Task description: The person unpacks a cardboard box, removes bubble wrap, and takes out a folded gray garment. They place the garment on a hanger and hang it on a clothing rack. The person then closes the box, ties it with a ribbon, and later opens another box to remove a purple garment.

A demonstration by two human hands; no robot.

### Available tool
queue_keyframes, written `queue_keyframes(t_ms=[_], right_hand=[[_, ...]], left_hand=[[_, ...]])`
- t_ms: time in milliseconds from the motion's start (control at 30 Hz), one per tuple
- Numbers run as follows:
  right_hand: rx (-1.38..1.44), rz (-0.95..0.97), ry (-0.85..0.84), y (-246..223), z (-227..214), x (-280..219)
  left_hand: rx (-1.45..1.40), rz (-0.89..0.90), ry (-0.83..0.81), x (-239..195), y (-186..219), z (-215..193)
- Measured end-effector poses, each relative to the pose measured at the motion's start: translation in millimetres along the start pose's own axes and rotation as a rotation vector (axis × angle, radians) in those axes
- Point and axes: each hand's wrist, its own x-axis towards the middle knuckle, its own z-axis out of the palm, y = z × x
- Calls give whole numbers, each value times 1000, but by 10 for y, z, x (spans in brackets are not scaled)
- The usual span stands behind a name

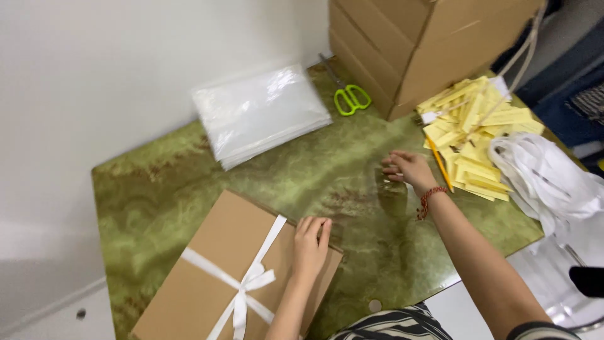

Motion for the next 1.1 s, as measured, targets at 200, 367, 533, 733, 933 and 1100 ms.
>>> queue_keyframes(t_ms=[200, 367, 533, 733, 933, 1100], right_hand=[[-141, -142, -315, 361, 949, -447], [-317, -365, -601, 166, 1825, -1090], [-634, -491, -838, 466, 2294, -1646], [-746, -1012, -486, 1188, 2347, -1870], [-740, -930, -422, 1145, 2333, -1959], [-838, -939, -463, 1194, 2342, -1792]], left_hand=[[32, 215, 438, -661, -264, -272], [209, -55, 680, -1321, -387, -818], [250, -377, 890, -1950, -723, -885], [227, -356, 837, -2181, -715, -836], [370, -379, 848, -2102, -958, -633], [316, -396, 907, -2093, -965, -651]])
